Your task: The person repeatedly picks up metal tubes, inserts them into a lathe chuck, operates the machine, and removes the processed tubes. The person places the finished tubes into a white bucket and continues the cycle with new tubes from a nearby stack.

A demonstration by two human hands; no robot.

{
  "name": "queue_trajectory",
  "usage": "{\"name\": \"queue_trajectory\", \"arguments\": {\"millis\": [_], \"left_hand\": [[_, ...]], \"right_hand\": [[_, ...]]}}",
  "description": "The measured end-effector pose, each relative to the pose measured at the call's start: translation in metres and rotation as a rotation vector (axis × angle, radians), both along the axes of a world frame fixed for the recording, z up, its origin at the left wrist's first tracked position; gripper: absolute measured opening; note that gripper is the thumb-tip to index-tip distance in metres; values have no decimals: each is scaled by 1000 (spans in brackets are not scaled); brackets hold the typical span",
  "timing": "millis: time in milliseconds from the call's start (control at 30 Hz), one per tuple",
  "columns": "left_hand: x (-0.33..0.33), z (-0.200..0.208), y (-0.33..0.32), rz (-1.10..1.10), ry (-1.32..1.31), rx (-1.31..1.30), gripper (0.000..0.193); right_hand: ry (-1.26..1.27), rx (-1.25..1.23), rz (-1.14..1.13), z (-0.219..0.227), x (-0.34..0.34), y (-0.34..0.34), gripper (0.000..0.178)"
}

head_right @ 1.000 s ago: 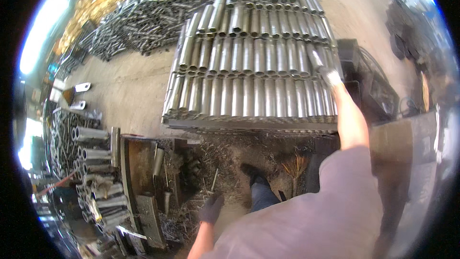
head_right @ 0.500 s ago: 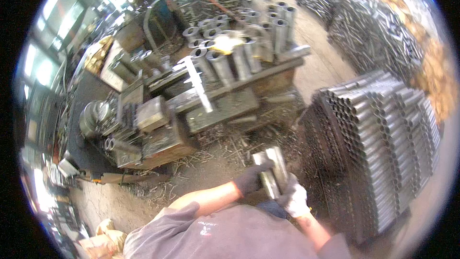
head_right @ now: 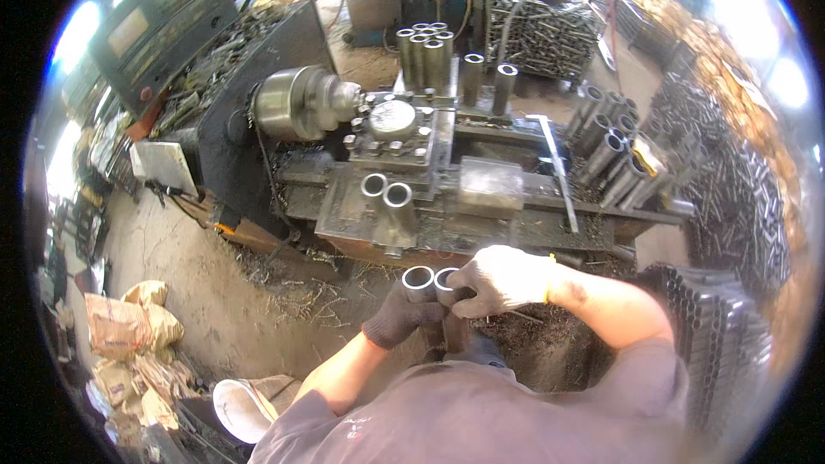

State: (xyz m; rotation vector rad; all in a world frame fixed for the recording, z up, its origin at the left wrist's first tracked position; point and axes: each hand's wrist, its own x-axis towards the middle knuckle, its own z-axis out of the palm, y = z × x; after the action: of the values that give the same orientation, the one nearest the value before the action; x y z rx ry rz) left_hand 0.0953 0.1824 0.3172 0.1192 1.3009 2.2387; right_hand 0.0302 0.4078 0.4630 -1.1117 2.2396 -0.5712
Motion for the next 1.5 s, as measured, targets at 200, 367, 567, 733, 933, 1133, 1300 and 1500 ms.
{"name": "queue_trajectory", "arguments": {"millis": [200,367,567,733,933,1133,1300,1500], "left_hand": [[-31,51,-86,449,450,-701,43],[-128,46,-149,784,198,-423,42],[-202,-13,-150,523,225,-768,32],[-196,-26,-159,417,407,-950,50],[-163,-39,-206,496,498,-831,56],[-92,-155,-360,1118,-127,-195,36],[-75,-193,-459,1627,-79,-845,51],[-75,-179,-493,1485,344,-1573,44]], "right_hand": [[127,-382,-83,79,-51,-19,15],[653,-813,-419,108,-186,-27,12],[797,-269,-533,51,-370,-117,34],[767,4,-610,-59,-470,-158,38],[764,102,-635,-61,-486,-164,43],[438,234,-481,-39,-423,-202,57],[134,-170,885,-58,-422,-237,45],[-221,-55,-216,-51,-404,-237,18]]}}
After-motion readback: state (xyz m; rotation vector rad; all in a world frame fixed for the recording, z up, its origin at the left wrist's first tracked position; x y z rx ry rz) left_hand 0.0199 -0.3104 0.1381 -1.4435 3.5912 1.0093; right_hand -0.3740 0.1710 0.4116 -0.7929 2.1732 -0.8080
